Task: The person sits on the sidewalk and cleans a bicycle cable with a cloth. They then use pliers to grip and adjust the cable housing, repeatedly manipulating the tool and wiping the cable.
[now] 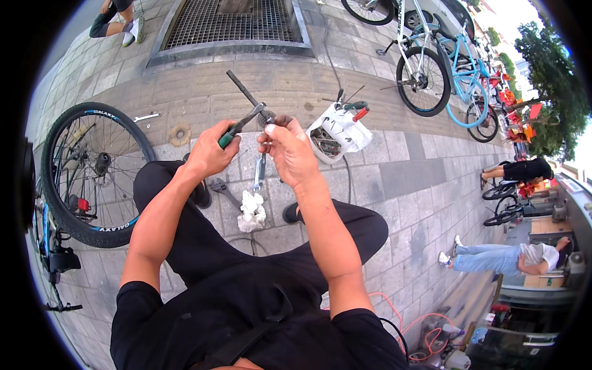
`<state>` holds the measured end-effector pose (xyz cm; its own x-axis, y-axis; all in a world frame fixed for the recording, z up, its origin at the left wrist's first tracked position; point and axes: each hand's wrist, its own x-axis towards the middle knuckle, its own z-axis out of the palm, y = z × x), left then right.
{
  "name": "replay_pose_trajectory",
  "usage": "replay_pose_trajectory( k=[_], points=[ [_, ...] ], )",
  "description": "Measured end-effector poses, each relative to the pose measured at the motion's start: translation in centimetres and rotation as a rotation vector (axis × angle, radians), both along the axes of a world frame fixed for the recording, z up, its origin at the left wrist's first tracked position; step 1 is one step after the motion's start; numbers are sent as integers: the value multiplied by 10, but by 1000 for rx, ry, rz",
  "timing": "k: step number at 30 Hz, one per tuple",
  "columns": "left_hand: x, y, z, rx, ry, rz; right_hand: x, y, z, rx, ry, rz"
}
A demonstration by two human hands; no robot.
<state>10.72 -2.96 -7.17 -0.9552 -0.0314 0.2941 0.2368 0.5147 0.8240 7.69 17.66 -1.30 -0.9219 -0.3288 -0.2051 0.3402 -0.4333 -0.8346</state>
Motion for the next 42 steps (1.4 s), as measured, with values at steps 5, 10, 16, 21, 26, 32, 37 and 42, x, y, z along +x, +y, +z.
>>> replay_pose_trajectory(
  k=[5, 10, 16, 21, 26, 32, 37, 42],
  points=[
    [-4, 3, -3, -17, 21, 24, -9, 14, 0, -26, -108, 130],
    [-4, 4, 5, 6, -78, 26, -11, 9, -14, -20, -29, 49],
    [-4, 3, 4, 7, -47, 25, -1, 1, 18, -21, -124, 5],
    [-4, 4, 2, 0, -33, 26, -11, 6, -1, -57, -127, 48],
    [-4, 3, 2, 3, -35, 40, -2, -3, 14, -25, -5, -15],
    [-5, 3, 4, 27, -112, 16, -16, 3, 9, 23, -144, 121],
    [-5, 1, 2, 49, -151, 19, -15, 2, 13, -15, -182, 93],
    [-4, -2, 1, 67, -120, 61, -18, 16, -12, -110, -63, 39]
  ],
)
